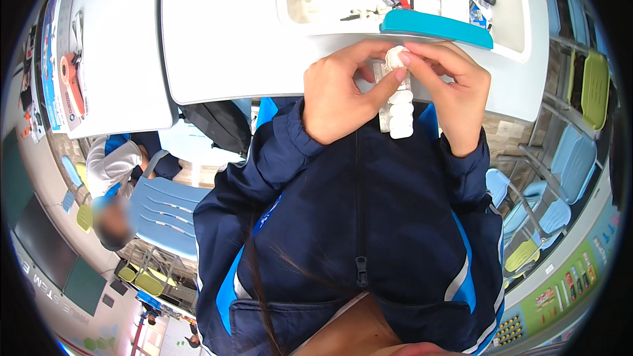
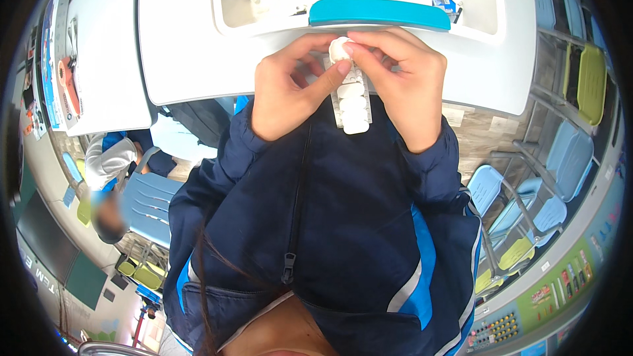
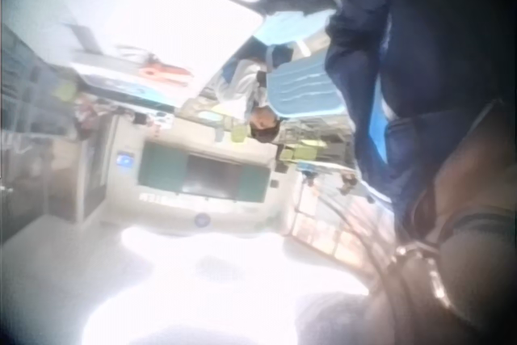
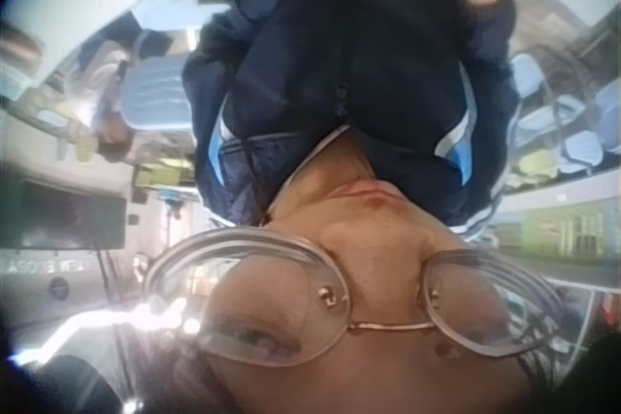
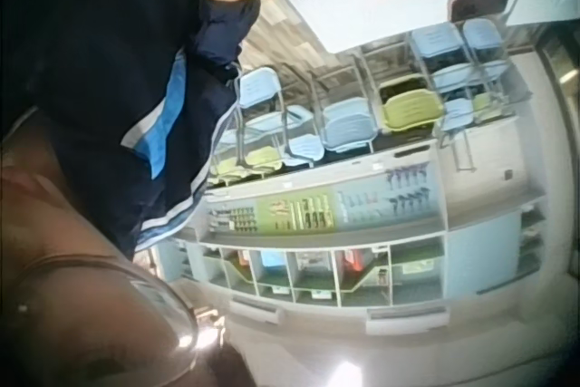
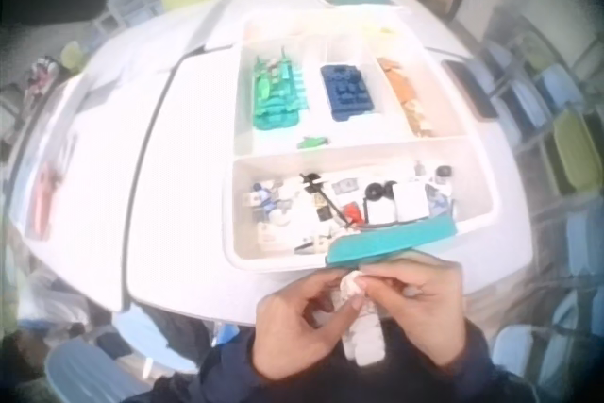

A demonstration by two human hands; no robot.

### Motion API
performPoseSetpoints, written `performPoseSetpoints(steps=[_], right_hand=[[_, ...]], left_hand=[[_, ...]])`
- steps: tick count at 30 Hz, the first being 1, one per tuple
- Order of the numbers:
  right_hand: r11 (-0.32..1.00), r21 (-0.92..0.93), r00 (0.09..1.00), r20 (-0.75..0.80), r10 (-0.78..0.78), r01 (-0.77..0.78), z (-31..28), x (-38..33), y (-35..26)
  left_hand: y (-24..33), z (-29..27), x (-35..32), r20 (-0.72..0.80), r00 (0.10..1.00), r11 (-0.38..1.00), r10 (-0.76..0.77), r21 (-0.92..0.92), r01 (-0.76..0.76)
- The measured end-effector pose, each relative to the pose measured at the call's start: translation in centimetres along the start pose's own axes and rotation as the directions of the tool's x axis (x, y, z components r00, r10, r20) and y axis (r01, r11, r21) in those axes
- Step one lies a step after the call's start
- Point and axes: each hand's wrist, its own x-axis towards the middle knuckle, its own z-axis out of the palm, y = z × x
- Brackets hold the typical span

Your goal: The person repeatedly picks small white plastic pieces from a compartmentalized tray and snaps them together to form a linear assembly. They handle the growing assembly with both hands, occasionally rotating it and adding more pieces one at a time.

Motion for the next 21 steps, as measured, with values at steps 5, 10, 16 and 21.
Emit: performPoseSetpoints(steps=[5,10,16,21], right_hand=[[0.999,0.032,0.999,0.011,-0.035,0.035,-0.2,0.2,0.5],[0.986,0.164,0.999,-0.025,0.024,-0.020,-0.4,-0.5,1.5],[0.992,0.121,0.997,-0.061,0.051,-0.043,-1.3,-2.1,2.0],[0.999,-0.032,0.997,-0.068,-0.021,0.019,-2.8,-3.5,0.9]], left_hand=[[-0.2,0.1,0.2,0.021,0.999,0.998,-0.050,0.033,0.049],[-0.5,0.3,0.5,0.043,0.996,0.990,-0.083,-0.110,0.087],[0.9,0.5,0.4,0.112,0.972,0.915,-0.208,-0.329,0.234],[1.7,0.9,0.4,0.145,0.953,0.865,-0.267,-0.399,0.303]])
